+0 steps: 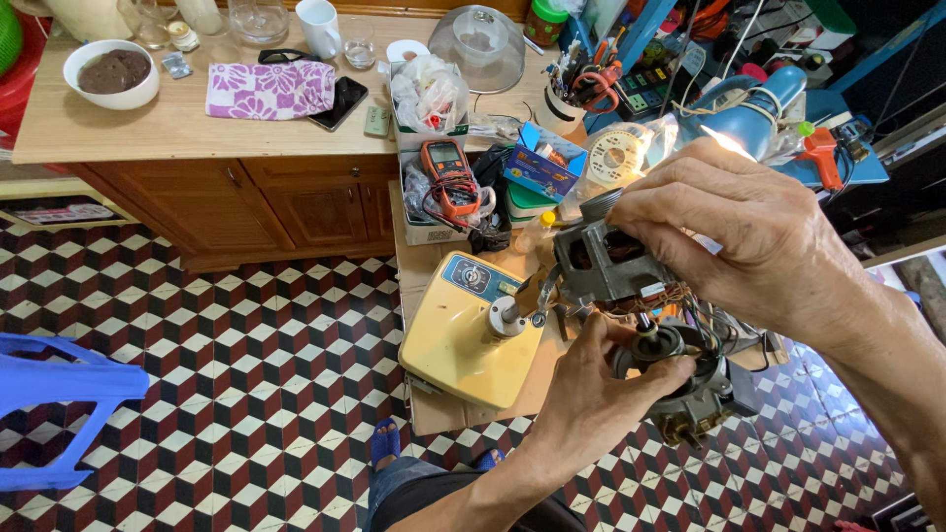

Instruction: The person disassembles a small motor or alternator, removes the rotor, and inspects the internal components. They rotate the shaft, check the windings, and compare the two halves of the housing before reassembling the unit.

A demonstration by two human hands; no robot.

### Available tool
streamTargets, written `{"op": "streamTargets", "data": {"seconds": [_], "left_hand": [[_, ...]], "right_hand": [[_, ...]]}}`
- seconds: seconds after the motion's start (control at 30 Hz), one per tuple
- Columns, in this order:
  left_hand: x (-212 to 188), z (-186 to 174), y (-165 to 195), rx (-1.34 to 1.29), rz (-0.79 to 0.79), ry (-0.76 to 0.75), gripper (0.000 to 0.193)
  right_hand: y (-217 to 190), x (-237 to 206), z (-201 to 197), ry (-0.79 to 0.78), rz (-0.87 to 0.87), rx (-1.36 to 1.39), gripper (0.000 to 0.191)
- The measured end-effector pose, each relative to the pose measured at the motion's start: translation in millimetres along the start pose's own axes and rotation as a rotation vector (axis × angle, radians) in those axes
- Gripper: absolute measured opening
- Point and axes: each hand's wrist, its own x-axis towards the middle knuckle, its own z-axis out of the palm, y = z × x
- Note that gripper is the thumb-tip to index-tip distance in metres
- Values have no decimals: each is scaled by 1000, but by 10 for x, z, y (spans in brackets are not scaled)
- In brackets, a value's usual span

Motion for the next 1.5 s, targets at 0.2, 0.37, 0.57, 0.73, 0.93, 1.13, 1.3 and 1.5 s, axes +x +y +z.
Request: {"op": "streamTargets", "data": {"seconds": [0.2, 0.37, 0.57, 0.73, 0.93, 1.13, 1.3, 1.5], "left_hand": [[15, -29, -2, 135, 9, 30, 70], [0, -15, -21, 122, -6, 29, 66], [-27, -7, 14, 94, -9, 21, 64], [-30, -43, 46, 104, -20, 15, 65], [-27, -44, 54, 104, 0, 40, 64], [-44, -79, 105, 122, -14, 32, 63], [-35, -138, 117, 200, -37, 1, 61], [-7, -104, 52, 208, 18, 68, 66]], "right_hand": [[16, 4, -39, -34, -47, 0, 22], [30, 4, -80, -102, -69, -45, 23], [9, 83, -83, -162, -149, -149, 26], [-61, 131, -89, -156, -159, -180, 28], [-132, 171, -101, -165, -137, -176, 30], [-124, 177, -95, -173, -112, -167, 26], [-80, 171, -58, -163, -95, -189, 27], [-77, 186, -67, -163, -23, -136, 26]]}}
